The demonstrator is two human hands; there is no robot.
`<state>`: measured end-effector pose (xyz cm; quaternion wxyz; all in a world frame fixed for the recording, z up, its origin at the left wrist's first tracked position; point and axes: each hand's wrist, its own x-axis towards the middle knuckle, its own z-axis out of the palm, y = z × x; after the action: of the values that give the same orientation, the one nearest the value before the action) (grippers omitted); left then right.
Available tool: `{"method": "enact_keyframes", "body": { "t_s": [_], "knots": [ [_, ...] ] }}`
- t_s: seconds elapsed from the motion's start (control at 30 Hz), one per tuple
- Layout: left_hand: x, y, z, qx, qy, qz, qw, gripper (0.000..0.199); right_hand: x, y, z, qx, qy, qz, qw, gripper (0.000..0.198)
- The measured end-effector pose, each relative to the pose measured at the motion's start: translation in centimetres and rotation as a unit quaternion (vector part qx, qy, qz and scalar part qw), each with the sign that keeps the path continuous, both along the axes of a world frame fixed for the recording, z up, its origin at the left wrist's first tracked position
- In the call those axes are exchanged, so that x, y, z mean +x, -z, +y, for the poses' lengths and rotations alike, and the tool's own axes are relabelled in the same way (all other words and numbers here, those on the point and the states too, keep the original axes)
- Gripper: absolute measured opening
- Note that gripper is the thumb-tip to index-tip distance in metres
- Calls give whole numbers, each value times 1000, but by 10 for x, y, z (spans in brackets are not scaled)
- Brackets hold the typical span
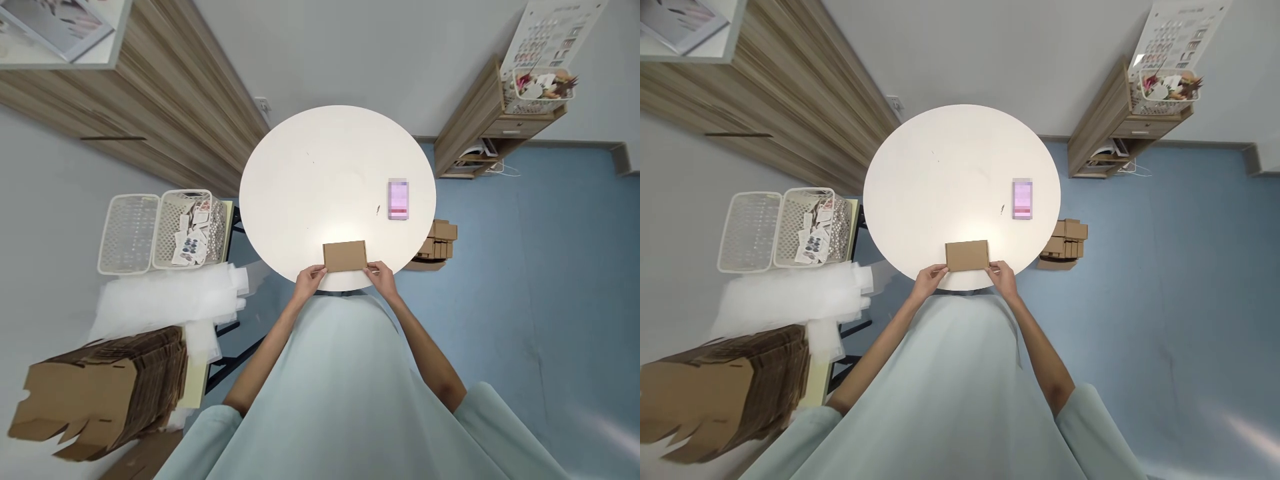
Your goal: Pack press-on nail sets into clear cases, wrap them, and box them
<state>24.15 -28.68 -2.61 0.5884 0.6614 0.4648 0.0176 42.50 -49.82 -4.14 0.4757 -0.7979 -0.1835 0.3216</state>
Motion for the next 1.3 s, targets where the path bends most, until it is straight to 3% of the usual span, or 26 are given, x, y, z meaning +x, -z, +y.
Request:
{"method": "enact_keyframes", "body": {
  "t_s": [0.23, 0.37, 0.6, 0.8, 1.03, 1.3],
  "knots": [
    [5, 13, -21, -33, -53, -13, 998, 56, -3, 2, -5, -3, 44, 57, 997, 54],
    [-3, 1, -34, -40, -88, -53, 994, 65, -4, -8, -6, 37, 48, 148, 987, 60],
    [-29, -31, -82, -68, -147, -126, 979, 78, -11, -40, -32, 68, 34, 131, 988, 63],
    [-44, -37, -151, -95, -177, -156, 967, 79, -22, -62, -92, 53, 28, 114, 992, 64],
    [-30, -33, -230, -177, -174, -178, 952, 72, -22, -78, -189, 5, 68, 110, 992, 60],
    [0, -25, -273, -183, -111, -149, 965, 80, -5, -81, -254, -1, 126, 147, 981, 60]
  ]
}}
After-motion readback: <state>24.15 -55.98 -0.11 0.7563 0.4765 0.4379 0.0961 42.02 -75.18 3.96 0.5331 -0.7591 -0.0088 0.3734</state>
